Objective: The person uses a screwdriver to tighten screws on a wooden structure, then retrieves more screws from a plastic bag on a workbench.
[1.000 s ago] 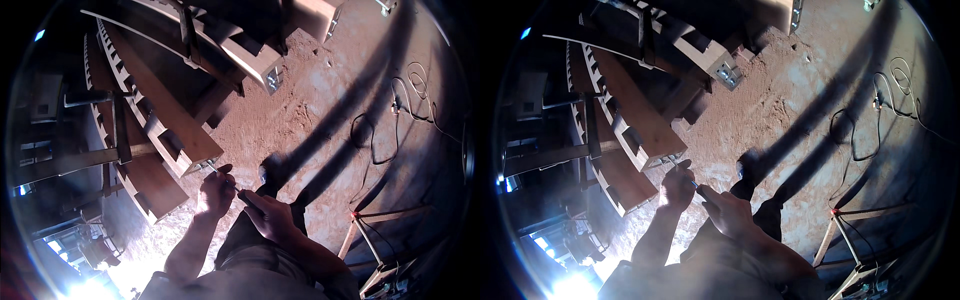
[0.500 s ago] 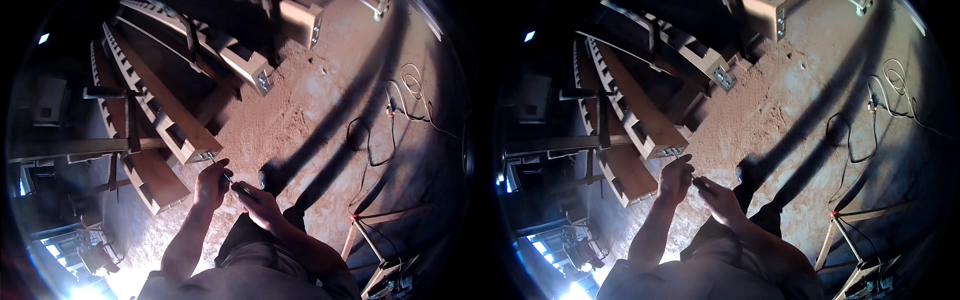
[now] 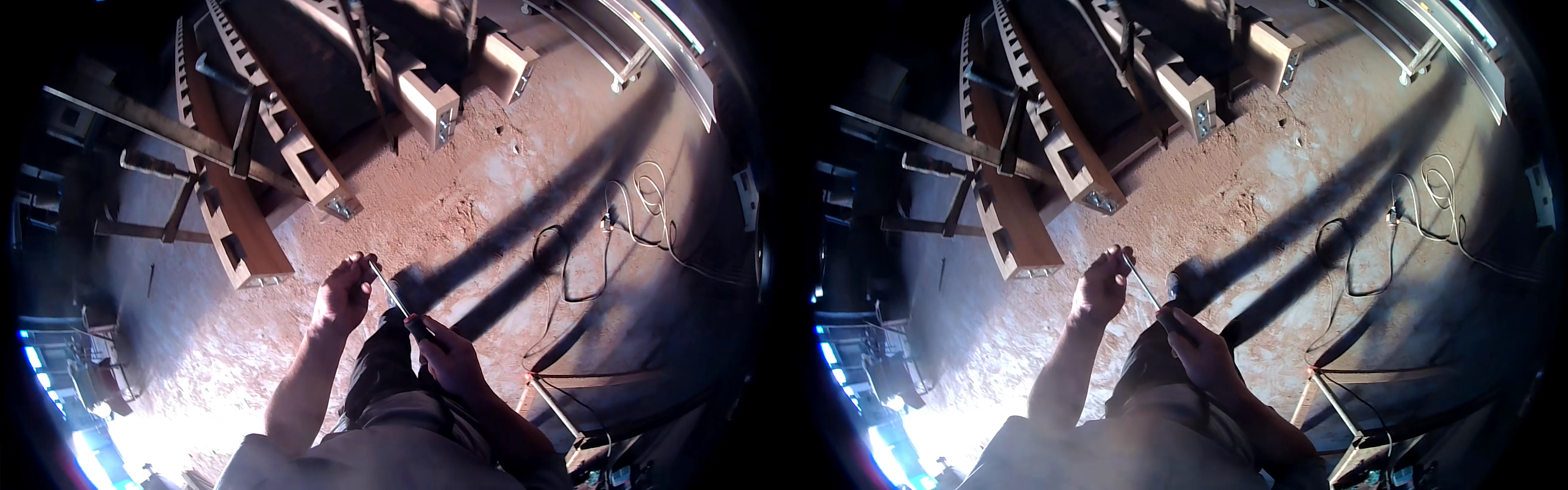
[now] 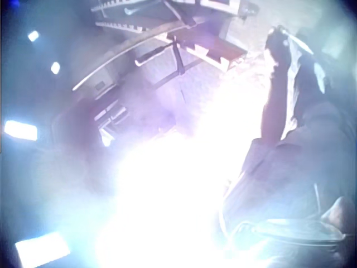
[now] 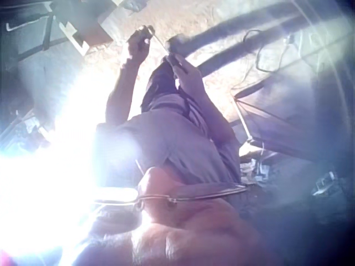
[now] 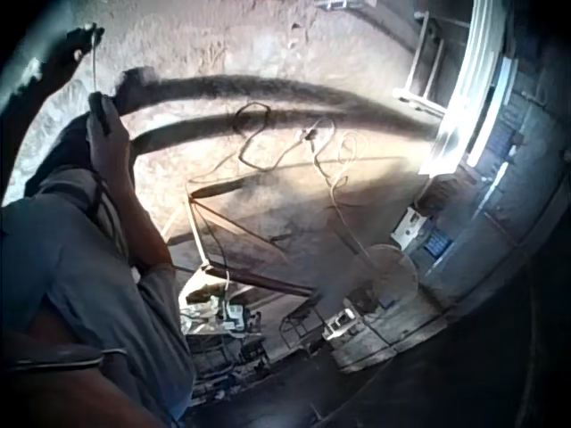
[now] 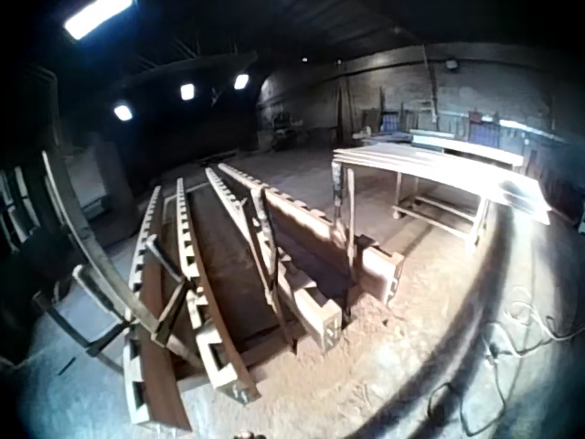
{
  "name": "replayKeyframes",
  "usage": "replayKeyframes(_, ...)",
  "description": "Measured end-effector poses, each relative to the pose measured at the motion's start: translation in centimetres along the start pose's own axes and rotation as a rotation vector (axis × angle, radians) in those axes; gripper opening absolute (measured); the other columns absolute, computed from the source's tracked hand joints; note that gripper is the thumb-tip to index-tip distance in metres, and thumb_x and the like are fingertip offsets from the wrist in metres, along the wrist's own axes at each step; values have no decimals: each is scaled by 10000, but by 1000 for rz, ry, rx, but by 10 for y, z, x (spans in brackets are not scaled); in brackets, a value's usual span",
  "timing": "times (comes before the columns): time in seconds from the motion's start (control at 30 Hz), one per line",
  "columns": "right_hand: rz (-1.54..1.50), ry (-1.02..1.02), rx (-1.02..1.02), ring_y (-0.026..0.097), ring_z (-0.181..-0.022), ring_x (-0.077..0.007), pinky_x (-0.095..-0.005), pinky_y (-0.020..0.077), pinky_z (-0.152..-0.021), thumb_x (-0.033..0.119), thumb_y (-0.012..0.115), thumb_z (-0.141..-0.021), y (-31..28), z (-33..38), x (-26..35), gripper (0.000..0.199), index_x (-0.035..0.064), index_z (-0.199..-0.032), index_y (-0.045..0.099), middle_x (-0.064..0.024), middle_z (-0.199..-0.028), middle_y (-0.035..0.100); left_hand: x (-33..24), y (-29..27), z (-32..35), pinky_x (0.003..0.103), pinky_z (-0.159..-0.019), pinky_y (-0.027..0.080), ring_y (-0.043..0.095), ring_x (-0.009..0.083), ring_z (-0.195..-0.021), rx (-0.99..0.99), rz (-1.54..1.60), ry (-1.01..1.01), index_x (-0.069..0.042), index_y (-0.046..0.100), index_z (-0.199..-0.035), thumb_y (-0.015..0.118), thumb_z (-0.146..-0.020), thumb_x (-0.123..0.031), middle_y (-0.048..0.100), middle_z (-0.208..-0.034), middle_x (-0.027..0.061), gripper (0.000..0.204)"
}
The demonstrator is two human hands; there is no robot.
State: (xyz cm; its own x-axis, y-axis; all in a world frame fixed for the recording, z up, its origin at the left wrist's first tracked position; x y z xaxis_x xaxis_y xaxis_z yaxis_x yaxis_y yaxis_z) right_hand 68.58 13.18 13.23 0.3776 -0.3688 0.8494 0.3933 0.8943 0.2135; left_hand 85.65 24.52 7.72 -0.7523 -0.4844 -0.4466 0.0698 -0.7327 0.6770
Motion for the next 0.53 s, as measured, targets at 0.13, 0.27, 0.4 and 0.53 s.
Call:
replayKeyframes(0.13,29,33,14,411,-469,-22,-181,345,-433,53,499,-896,5,11,-3,408,40,-1304,501,4,-653,521,3,-10,3,240,-538,557,659,235,-892,-25,80,-2,-6,548,-1062,467,-945,-52,641,-1010,133,149)
replayKeyframes(0.27,52,116,49,483,-592,-42,-205,420,-560,78,528,-906,7,17,-1,394,59,-1300,518,0,-728,553,9,-24,1,260,-515,545,658,237,-832,-4,205,7,-18,537,-1073,463,-950,-58,637,-928,116,150)
replayKeyframes(0.4,62,127,33,514,-654,-50,-215,456,-627,94,541,-912,5,17,-5,383,77,-1295,534,1,-767,572,17,-14,6,220,-477,473,605,174,-707,79,172,-125,-52,543,-1058,469,-963,-113,625,-901,89,135)
replayKeyframes(0.53,130,133,39,514,-665,-46,-214,457,-640,91,542,-912,6,19,-7,392,91,-1304,531,-1,-776,578,26,-32,-1,216,-486,433,585,185,-778,115,166,-112,-89,556,-1093,476,-964,-145,603,-974,93,162)
Point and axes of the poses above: each hand's wrist, its own z-axis away from the middle knuckle, its own y-axis out of the palm, x = y × z, the point moved 9 cm from there along -z, towards the middle knuckle
